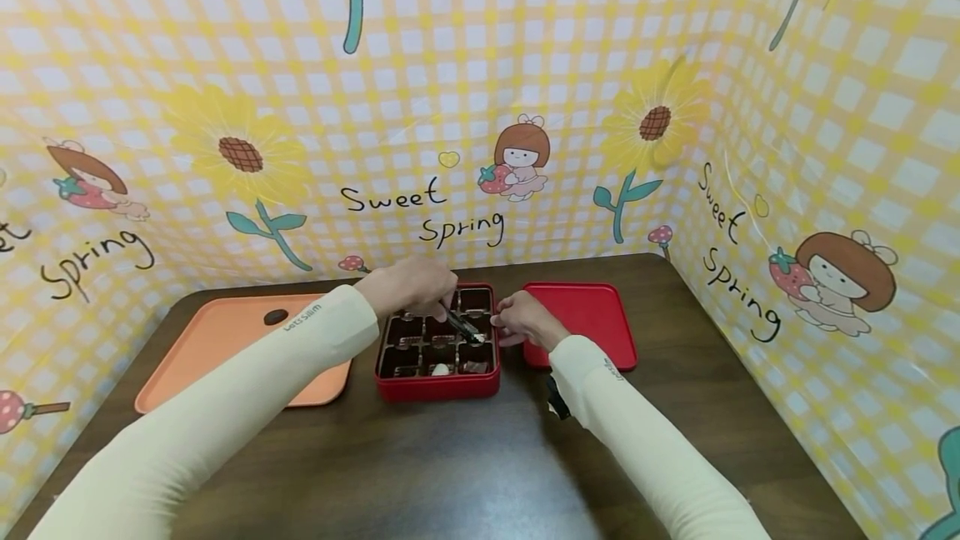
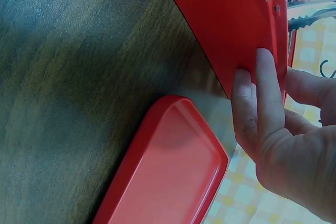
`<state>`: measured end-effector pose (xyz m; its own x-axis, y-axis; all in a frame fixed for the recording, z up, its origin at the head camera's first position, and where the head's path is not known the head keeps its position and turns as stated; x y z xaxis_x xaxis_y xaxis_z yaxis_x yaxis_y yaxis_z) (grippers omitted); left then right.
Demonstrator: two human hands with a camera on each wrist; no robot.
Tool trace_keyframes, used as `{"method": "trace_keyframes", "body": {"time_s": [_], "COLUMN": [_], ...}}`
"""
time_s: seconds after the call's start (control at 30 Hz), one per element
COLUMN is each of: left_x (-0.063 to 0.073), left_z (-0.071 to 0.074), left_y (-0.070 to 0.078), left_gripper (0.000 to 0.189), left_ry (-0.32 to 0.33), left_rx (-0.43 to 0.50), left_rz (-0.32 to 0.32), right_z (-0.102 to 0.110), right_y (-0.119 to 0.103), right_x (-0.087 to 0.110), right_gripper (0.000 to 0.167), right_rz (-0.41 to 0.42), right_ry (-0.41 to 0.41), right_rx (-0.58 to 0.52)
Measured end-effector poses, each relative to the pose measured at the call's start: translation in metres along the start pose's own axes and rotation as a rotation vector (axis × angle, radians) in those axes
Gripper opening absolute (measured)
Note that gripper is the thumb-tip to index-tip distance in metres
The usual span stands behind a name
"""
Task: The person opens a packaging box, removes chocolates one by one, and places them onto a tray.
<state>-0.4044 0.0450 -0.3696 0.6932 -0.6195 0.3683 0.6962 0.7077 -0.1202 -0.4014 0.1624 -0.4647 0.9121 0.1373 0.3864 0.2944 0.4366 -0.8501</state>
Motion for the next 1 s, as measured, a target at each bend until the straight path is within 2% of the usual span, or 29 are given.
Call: {"method": "trace_keyframes", "body": {"time_s": [0.1,0.17,0.4,0.63,0.73,0.83,1.0], "left_x": [0.001,0.002,0.007,0.007,0.005,0.003,-0.002], "left_z": [0.003,0.005,0.011,0.004,0.002,-0.001,-0.005], "left_y": [-0.001,-0.002,-0.006,-0.008,-0.008,-0.007,-0.006], "left_gripper": [0.043,0.047,0.03,0.049,0.045,0.029,0.022], "left_ry": [-0.009,-0.023,-0.026,-0.046,-0.026,-0.025,-0.052], "left_rx": [-0.021,-0.029,0.003,0.002,-0.028,-0.042,-0.057], "left_rz": [-0.021,-0.032,-0.035,-0.019,-0.017,-0.014,0.026], "right_z": [0.0,0.0,0.0,-0.001,-0.001,0.0,0.0], "right_y": [0.0,0.0,0.002,0.002,0.001,0.001,0.002], "right_x": [0.0,0.0,-0.001,0.0,0.0,0.0,-0.001], "right_gripper": [0.042,0.042,0.043,0.045,0.045,0.045,0.044], "right_rz": [-0.001,-0.005,-0.009,-0.012,-0.011,-0.012,-0.013], "right_ry": [0.001,0.001,0.002,0.006,0.007,0.007,0.005], "right_rx": [-0.004,-0.007,-0.009,-0.011,-0.008,-0.006,-0.001]}}
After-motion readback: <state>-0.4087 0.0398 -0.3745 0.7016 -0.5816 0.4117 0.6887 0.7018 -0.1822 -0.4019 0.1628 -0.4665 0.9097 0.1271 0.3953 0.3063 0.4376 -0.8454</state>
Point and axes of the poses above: each hand's wrist, its own x-axis away from the middle knuckle, its own z-axis out of the back of the hand, y = z × x, the point moved 9 cm from there along -x, towards the middle knuckle, and after that the axes turned 4 degrees about x, right-handed, at the moved point
